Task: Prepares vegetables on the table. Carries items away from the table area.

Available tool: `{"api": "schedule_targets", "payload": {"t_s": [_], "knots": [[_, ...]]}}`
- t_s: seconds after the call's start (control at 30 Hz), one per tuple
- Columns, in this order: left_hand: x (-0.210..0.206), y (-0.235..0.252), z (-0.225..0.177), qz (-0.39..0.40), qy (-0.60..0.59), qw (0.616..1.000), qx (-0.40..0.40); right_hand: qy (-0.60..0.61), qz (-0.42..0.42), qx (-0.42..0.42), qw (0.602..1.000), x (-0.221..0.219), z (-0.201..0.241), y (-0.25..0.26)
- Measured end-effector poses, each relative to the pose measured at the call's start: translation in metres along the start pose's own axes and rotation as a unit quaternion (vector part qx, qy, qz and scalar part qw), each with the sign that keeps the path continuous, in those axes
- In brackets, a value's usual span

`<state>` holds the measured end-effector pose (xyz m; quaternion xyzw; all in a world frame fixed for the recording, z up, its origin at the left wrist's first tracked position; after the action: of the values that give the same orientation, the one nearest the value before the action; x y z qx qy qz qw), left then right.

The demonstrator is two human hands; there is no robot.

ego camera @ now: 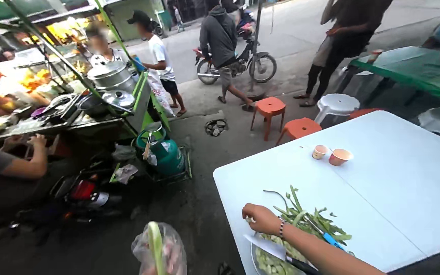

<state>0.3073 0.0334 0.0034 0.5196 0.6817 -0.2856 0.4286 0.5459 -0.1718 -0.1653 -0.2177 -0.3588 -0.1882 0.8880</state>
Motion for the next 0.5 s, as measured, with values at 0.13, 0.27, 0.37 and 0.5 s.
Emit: {"api": "schedule_targets", "payload": {"t_s": [0.13,0.27,0.37,0.5], "knots": [[-0.006,-0.004,0.022,0.011,-0.023,0.999,-0.022,-0.028,0.014,-0.043,0.999,0.005,-0.018,-0.068],[-0.016,-0.008,0.054,0.002,0.019,0.999,-0.033,-0.026,0.015,-0.082,0.996,-0.005,-0.034,-0.103],[-0.012,-0.016,0.077,-0.032,0.027,0.998,-0.046,-0.041,-0.040,-0.064,0.996,-0.019,-0.046,-0.112],[-0.002,-0.028,0.106,-0.048,0.028,0.998,-0.010,-0.048,-0.099,-0.060,0.992,-0.020,-0.051,-0.128]]}}
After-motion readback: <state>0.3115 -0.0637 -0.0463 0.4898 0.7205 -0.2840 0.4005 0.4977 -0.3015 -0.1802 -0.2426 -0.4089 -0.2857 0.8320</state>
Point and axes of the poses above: each hand's wrist, its own y-axis towards the middle knuckle, its own x-axis out of the back of the hand, z = x × y, the point moved 5 cm from there along y, towards the middle knuckle, and after that the axes turned 3 degrees about -z, right-handed, at the moved point
